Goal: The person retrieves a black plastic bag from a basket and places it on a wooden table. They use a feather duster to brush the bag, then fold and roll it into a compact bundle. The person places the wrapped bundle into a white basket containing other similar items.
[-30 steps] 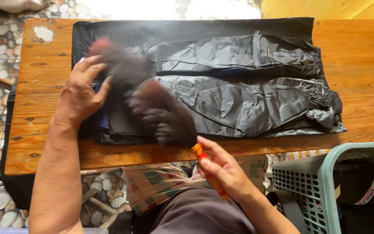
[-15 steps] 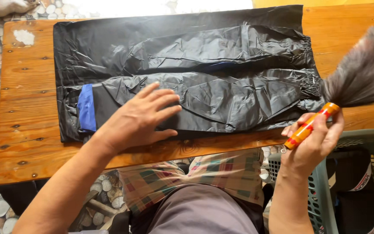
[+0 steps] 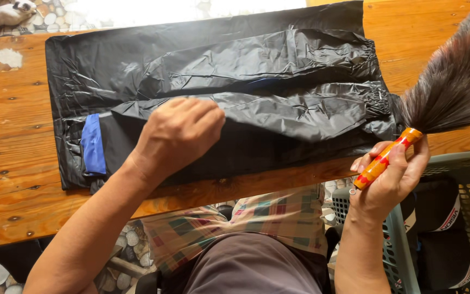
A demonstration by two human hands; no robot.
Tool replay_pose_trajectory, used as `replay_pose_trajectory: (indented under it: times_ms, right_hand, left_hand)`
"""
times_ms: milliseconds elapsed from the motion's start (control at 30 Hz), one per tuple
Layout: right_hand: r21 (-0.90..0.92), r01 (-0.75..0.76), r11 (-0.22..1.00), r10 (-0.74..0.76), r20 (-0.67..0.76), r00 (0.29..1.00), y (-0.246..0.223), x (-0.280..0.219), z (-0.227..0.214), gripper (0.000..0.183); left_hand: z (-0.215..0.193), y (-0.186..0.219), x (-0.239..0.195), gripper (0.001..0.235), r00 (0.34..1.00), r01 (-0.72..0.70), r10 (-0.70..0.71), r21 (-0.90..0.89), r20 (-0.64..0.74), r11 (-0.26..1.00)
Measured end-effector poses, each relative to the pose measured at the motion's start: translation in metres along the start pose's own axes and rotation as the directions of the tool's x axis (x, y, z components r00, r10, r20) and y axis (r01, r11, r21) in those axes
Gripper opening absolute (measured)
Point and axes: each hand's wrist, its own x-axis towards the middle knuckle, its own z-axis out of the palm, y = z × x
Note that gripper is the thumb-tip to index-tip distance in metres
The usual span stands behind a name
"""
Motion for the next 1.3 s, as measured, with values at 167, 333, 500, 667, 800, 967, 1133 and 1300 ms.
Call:
replay_pose_trajectory:
  times_ms: [167, 333, 500, 667, 800, 967, 1133, 1300]
  right_hand:
    - [-0.042, 0.062, 0.997, -0.061, 0.015, 0.998, -0.004, -0.004, 0.003, 0.042]
    - [-0.104, 0.081, 0.991, -0.069, 0.112, 0.991, -0.011, -0.019, 0.013, 0.043]
    - [-0.112, -0.046, 0.993, 0.075, 0.271, 0.96, 0.001, -0.038, 0.012, 0.043]
    - [-0.135, -0.167, 0.977, 0.206, 0.375, 0.904, 0.005, -0.055, 0.02, 0.051]
    - [-0.279, -0.12, 0.953, 0.234, 0.422, 0.876, 0.013, -0.067, 0.016, 0.055]
    - [-0.441, -0.061, 0.896, 0.309, 0.517, 0.798, 0.016, -0.097, 0.023, 0.066]
    - [-0.492, -0.103, 0.864, 0.464, 0.703, 0.539, 0.006, -0.098, 0.03, 0.061]
    - [-0.449, -0.298, 0.842, 0.46, 0.311, 0.831, 0.012, -0.052, 0.007, 0.051]
  left_hand:
    - [0.017, -0.032, 0.015, 0.027, 0.993, 0.104, -0.092, 0.209, -0.068, 0.972]
    - [0.064, -0.087, 0.021, 0.032, 0.978, 0.194, -0.152, 0.371, -0.14, 0.908]
    - [0.122, -0.127, 0.006, 0.027, 0.945, 0.318, -0.304, 0.563, -0.122, 0.762]
    - [0.101, -0.101, 0.008, 0.031, 0.933, 0.36, -0.319, 0.467, -0.168, 0.808]
    - [0.098, -0.093, -0.019, 0.036, 0.974, 0.171, -0.189, 0.142, 0.128, 0.975]
    - [0.116, -0.112, -0.047, 0.066, 0.72, 0.447, -0.462, 0.163, 0.519, 0.88]
    - [0.183, -0.15, -0.107, 0.071, 0.755, 0.235, -0.526, 0.587, 0.392, 0.775]
    - [0.087, -0.118, -0.074, 0.07, 0.7, 0.504, -0.618, 0.366, 0.358, 0.782]
